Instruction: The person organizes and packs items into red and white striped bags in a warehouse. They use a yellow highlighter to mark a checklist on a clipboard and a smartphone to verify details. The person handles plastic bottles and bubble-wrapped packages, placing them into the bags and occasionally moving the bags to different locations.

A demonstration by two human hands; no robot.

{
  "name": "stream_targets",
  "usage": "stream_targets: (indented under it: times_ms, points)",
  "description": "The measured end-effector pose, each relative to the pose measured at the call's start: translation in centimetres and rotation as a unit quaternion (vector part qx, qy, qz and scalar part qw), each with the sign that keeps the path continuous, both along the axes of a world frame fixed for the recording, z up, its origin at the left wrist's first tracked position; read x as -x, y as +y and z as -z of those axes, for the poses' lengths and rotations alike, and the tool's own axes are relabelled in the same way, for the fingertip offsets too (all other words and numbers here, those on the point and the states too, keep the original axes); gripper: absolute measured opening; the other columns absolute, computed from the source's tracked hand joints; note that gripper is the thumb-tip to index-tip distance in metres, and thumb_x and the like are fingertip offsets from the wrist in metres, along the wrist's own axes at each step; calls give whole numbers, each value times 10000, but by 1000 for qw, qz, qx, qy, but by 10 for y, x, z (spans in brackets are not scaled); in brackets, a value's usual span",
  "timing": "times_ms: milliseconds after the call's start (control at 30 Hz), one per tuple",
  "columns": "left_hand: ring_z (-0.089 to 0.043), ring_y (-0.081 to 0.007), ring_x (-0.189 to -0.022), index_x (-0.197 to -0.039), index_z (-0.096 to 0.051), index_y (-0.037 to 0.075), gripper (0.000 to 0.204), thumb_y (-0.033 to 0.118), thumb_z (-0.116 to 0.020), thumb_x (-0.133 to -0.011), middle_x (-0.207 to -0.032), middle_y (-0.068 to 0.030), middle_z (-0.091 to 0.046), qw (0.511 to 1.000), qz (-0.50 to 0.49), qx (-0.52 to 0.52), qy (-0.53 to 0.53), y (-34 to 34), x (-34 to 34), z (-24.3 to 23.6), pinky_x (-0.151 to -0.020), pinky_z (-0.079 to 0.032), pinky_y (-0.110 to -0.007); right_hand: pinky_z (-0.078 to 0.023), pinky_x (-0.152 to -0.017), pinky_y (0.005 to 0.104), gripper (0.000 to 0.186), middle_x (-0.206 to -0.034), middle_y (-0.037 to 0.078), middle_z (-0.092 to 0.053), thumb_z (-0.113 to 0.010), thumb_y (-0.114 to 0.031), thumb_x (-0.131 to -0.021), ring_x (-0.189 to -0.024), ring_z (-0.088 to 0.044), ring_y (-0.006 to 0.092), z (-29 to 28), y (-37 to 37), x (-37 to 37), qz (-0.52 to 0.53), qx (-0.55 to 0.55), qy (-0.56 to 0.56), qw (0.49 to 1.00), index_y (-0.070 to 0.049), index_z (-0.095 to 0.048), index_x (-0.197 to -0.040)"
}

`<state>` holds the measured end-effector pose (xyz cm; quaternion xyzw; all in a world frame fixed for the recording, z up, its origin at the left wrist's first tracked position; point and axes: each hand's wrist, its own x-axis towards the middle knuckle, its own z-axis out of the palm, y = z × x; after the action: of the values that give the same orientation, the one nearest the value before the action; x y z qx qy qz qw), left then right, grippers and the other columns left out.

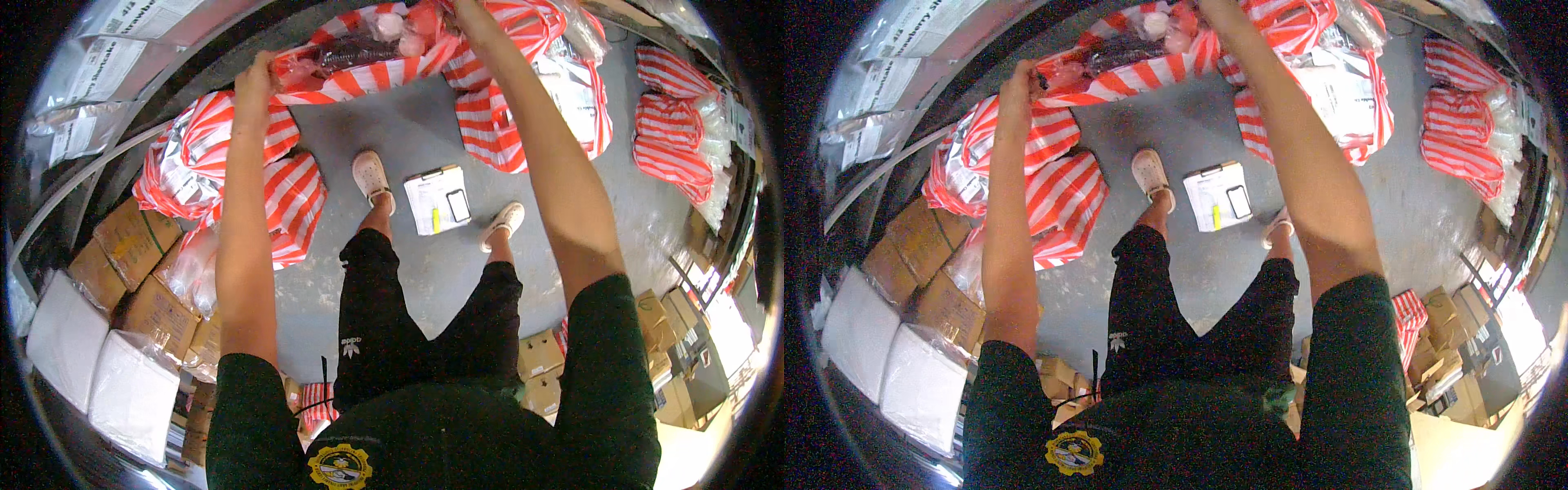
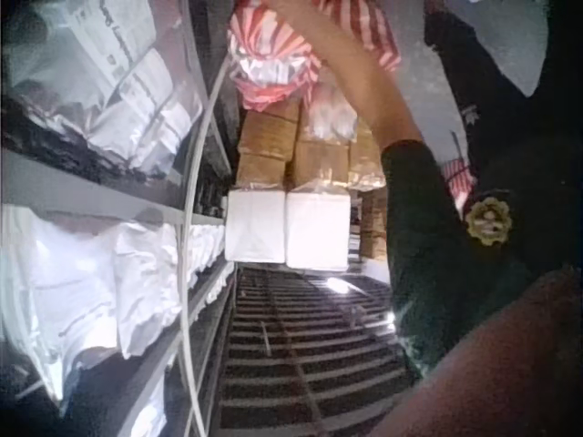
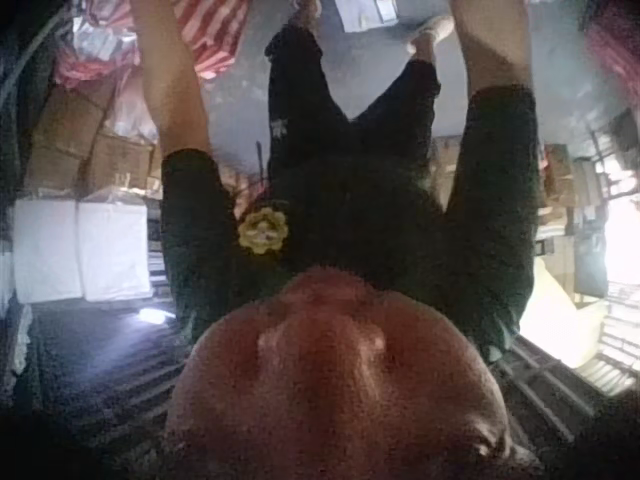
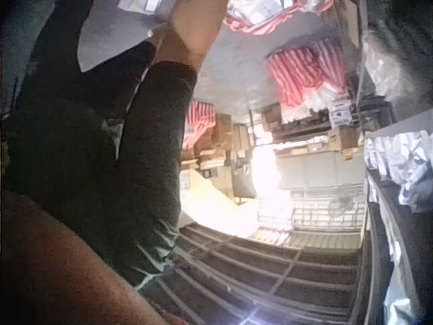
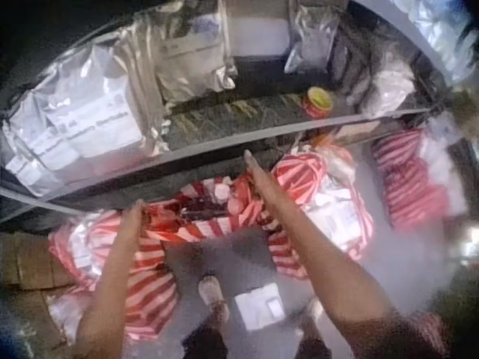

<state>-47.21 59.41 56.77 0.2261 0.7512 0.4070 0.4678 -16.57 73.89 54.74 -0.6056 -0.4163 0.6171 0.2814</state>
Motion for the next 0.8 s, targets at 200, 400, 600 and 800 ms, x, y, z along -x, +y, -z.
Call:
stream_targets:
  times_ms: [200, 400, 600, 800]
  points:
    - [-470, -124, -571, -725, -570, 68, 261, 286, -617, -862, -635, -19, -519, 997, -60, -13, -50, -6, 25, 16, -574, -407, -267, -377, -655, 306, 845, -776, 33, -544, -485, -819, -815, -696, -459, 158, -9, 23, 20, -93, 51, -13, 994, -36, -646, -1088]
    - [-580, -149, -661, -809, -647, 6, 231, 234, -651, -847, -726, -48, -626, 995, -57, -84, 24, 24, 31, 36, -651, -458, -284, -408, -634, 312, 618, -760, 46, -586, -496, -640, -938, -672, -496, 160, 38, 65, 9, -192, -25, 3, 981, -46, -666, -940]
    - [-601, -142, -712, -877, -694, -8, 229, 201, -731, -792, -780, -49, -673, 997, 56, -36, 45, 42, 44, 26, -715, -478, -284, -468, -775, 326, 493, -873, 46, -636, -465, -511, -995, -806, -576, 176, 71, 58, -10, -187, -147, 175, 955, -62, -665, -954]
    - [-647, -198, -981, -1093, -713, 15, 428, 363, -686, -844, -1064, -123, -702, 998, 38, -34, 23, 24, 41, 40, -872, -491, -318, -409, -949, 327, 500, -1222, 71, -596, -456, -485, -1003, -1066, -535, 149, 64, 28, -46, -108, -137, 17, 985, -107, -561, -1313]
